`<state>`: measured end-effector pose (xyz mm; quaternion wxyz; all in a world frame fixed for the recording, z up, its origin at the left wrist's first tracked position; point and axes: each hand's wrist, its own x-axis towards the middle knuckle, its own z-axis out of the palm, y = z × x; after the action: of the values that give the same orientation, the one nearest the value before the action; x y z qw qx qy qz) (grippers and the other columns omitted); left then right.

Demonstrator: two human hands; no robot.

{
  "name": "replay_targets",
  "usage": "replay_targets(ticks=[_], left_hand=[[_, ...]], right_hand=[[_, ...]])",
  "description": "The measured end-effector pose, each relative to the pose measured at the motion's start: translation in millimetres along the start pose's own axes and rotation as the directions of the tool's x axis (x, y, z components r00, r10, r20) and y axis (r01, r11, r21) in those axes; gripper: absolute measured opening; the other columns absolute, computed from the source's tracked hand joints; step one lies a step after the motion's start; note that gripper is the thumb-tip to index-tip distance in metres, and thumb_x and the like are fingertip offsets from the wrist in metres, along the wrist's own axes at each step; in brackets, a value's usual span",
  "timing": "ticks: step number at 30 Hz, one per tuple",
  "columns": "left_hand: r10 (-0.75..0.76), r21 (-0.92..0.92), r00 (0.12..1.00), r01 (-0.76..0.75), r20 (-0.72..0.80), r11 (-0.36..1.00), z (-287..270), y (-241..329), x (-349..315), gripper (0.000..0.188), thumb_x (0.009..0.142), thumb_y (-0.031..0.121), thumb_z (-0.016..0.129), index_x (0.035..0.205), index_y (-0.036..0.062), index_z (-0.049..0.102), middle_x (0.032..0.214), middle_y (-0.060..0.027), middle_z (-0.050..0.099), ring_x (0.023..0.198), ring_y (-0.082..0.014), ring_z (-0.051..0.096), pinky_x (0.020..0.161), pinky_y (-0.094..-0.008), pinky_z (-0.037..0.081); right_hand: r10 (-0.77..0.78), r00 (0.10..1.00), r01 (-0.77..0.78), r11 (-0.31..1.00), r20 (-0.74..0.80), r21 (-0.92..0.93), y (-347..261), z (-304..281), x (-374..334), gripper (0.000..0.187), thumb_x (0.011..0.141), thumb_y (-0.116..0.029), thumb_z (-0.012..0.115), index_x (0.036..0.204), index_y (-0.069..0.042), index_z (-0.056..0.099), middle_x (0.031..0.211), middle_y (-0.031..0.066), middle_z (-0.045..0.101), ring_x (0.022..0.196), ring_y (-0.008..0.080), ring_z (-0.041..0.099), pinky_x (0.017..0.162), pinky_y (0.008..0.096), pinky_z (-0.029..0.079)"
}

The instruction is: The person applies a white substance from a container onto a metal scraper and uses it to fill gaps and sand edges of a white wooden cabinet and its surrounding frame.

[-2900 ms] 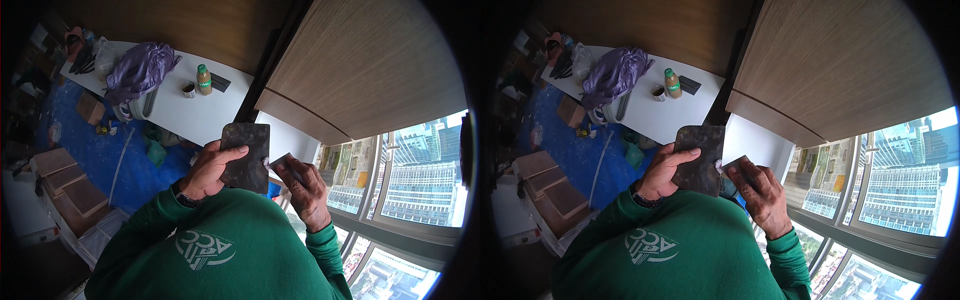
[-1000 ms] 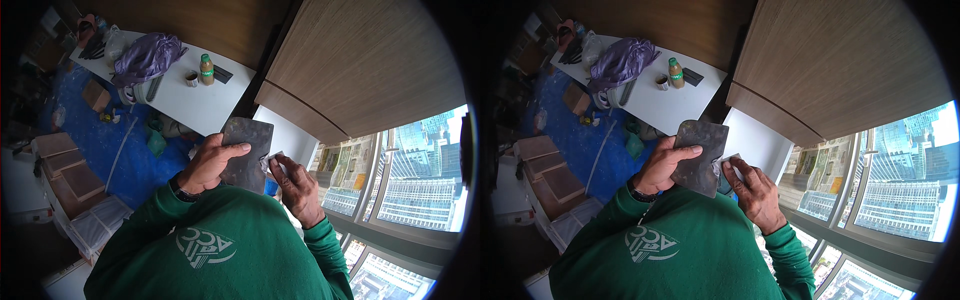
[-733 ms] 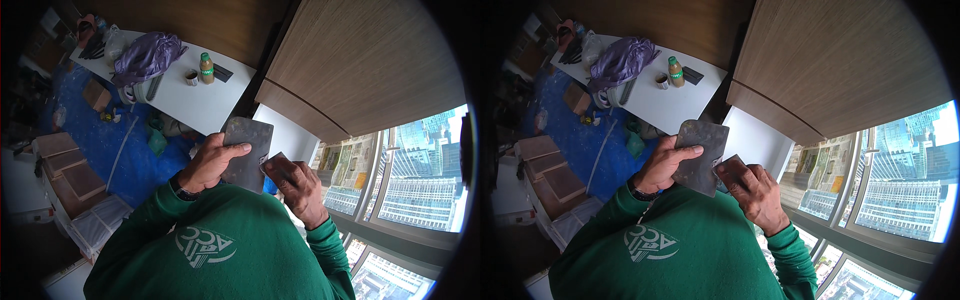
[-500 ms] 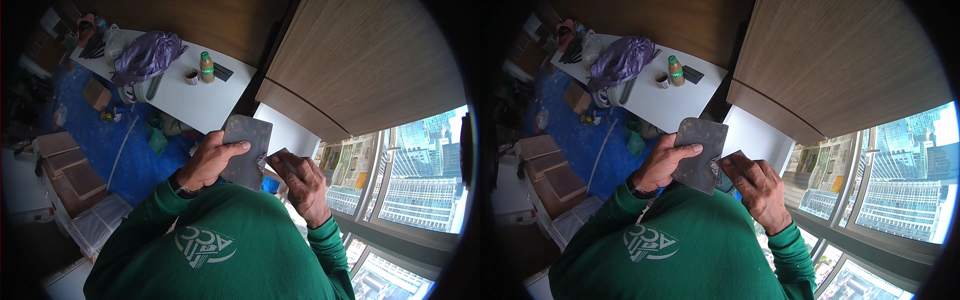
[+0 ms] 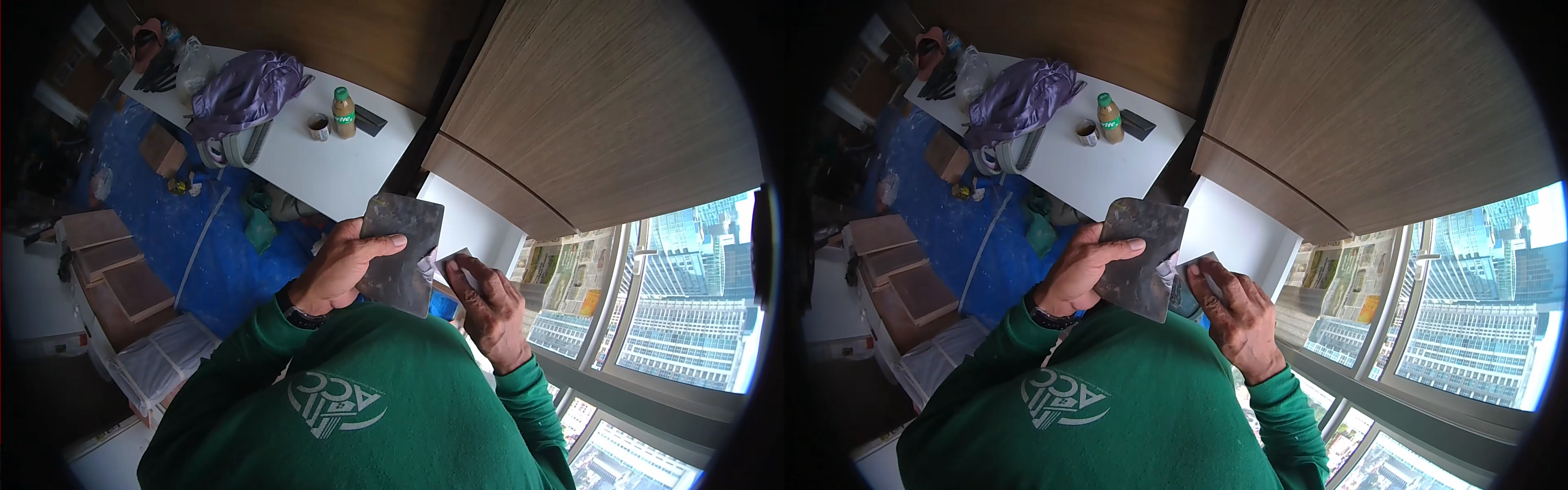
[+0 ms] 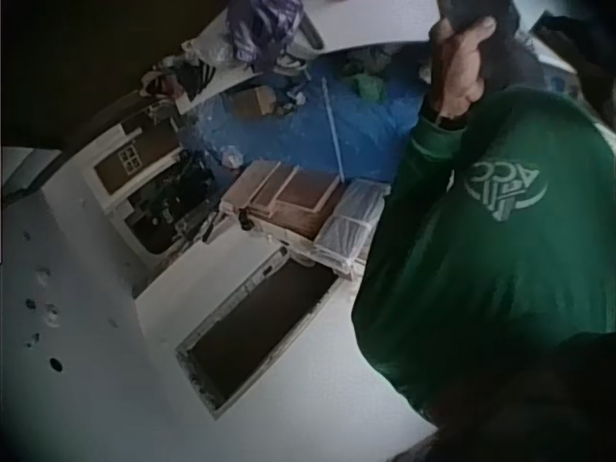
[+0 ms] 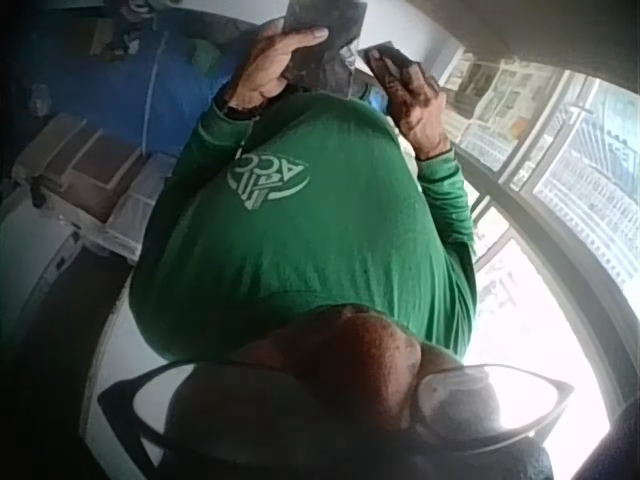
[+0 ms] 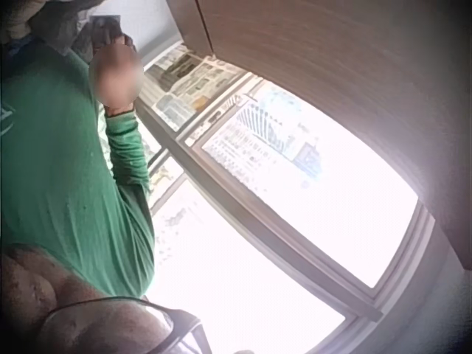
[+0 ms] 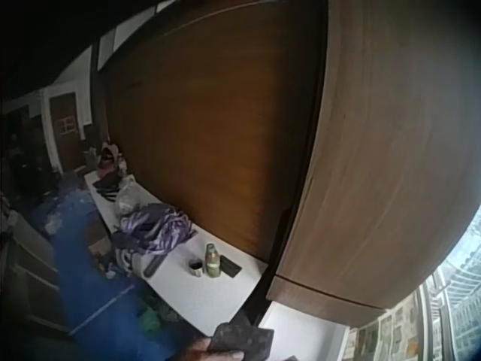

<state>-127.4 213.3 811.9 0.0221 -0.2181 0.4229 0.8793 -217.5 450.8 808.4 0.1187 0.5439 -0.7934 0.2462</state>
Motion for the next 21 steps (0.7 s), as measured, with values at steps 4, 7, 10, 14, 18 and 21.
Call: replay_targets(ticks=[4, 7, 10, 14, 18, 21], left_hand=[[0.041, 0.030, 0.999, -0.042, 0.008, 0.999, -1.3, 0.0, -1.3, 0.029, 0.095, 0.004, 0.066, 0.124, 0.0006, 0.065, 0.113, -0.0071, 0.073, 0.098, -0.0158, 0.071, 0.086, -0.0335, 0.060], [0.110, 0.118, 0.994, -0.110, 0.009, 0.987, 1.7, -1.8, 0.4, 0.028, 0.095, 0.005, 0.066, 0.122, -0.0002, 0.066, 0.111, -0.0073, 0.073, 0.096, -0.0155, 0.071, 0.084, -0.0327, 0.060], [0.109, 0.077, 0.994, -0.109, -0.001, 0.991, 0.0, -3.0, 0.5, 0.027, 0.095, 0.006, 0.067, 0.121, -0.0006, 0.066, 0.110, -0.0077, 0.073, 0.095, -0.0148, 0.071, 0.083, -0.0313, 0.060], [0.110, 0.137, 0.994, -0.111, 0.015, 0.984, -3.7, -2.5, -1.2, 0.026, 0.095, 0.007, 0.068, 0.120, -0.0007, 0.067, 0.109, -0.0079, 0.073, 0.095, -0.0143, 0.071, 0.082, -0.0306, 0.060], [0.118, 0.121, 0.993, -0.119, 0.017, 0.985, -3.6, -2.4, -1.8, 0.027, 0.095, 0.007, 0.068, 0.121, -0.0008, 0.066, 0.109, -0.0080, 0.073, 0.095, -0.0142, 0.071, 0.083, -0.0310, 0.060], [0.113, 0.126, 0.993, -0.115, 0.023, 0.985, -5.3, -4.6, -2.3, 0.028, 0.095, 0.007, 0.068, 0.122, -0.0010, 0.066, 0.109, -0.0083, 0.073, 0.095, -0.0143, 0.070, 0.083, -0.0313, 0.060]], right_hand=[[0.013, 0.998, -0.011, 1.000, -0.067, 0.028, -1.0, -1.8, 7.8, 0.060, 0.072, 0.007, 0.067, 0.128, -0.014, 0.071, 0.122, 0.0070, 0.067, 0.088, 0.0230, 0.068, 0.073, 0.0364, 0.058], [-0.036, 0.998, 0.035, 0.999, 0.043, 0.030, -4.1, -7.4, 10.7, 0.055, 0.074, 0.004, 0.069, 0.126, -0.011, 0.071, 0.120, 0.0089, 0.068, 0.090, 0.0248, 0.068, 0.074, 0.0373, 0.058], [-0.023, 0.999, 0.021, 0.999, 0.034, 0.045, -3.5, -8.5, 12.7, 0.055, 0.072, 0.005, 0.069, 0.124, -0.010, 0.072, 0.119, 0.0099, 0.068, 0.093, 0.0265, 0.068, 0.075, 0.0387, 0.058], [-0.015, 1.000, 0.016, 0.998, -0.020, 0.058, -1.0, -2.1, 17.1, 0.057, 0.071, -0.001, 0.071, 0.126, -0.012, 0.072, 0.123, 0.0069, 0.066, 0.089, 0.0235, 0.065, 0.077, 0.0379, 0.057], [-0.044, 0.999, 0.043, 0.996, 0.006, 0.084, 0.4, -1.7, 15.8, 0.059, 0.070, 0.002, 0.070, 0.127, -0.011, 0.071, 0.122, 0.0064, 0.067, 0.089, 0.0235, 0.065, 0.077, 0.0376, 0.057], [0.023, 0.999, -0.020, 0.997, -0.033, 0.076, -2.0, -1.3, 16.8, 0.060, 0.070, 0.004, 0.068, 0.127, -0.013, 0.072, 0.122, 0.0057, 0.067, 0.089, 0.0231, 0.065, 0.077, 0.0370, 0.058]])
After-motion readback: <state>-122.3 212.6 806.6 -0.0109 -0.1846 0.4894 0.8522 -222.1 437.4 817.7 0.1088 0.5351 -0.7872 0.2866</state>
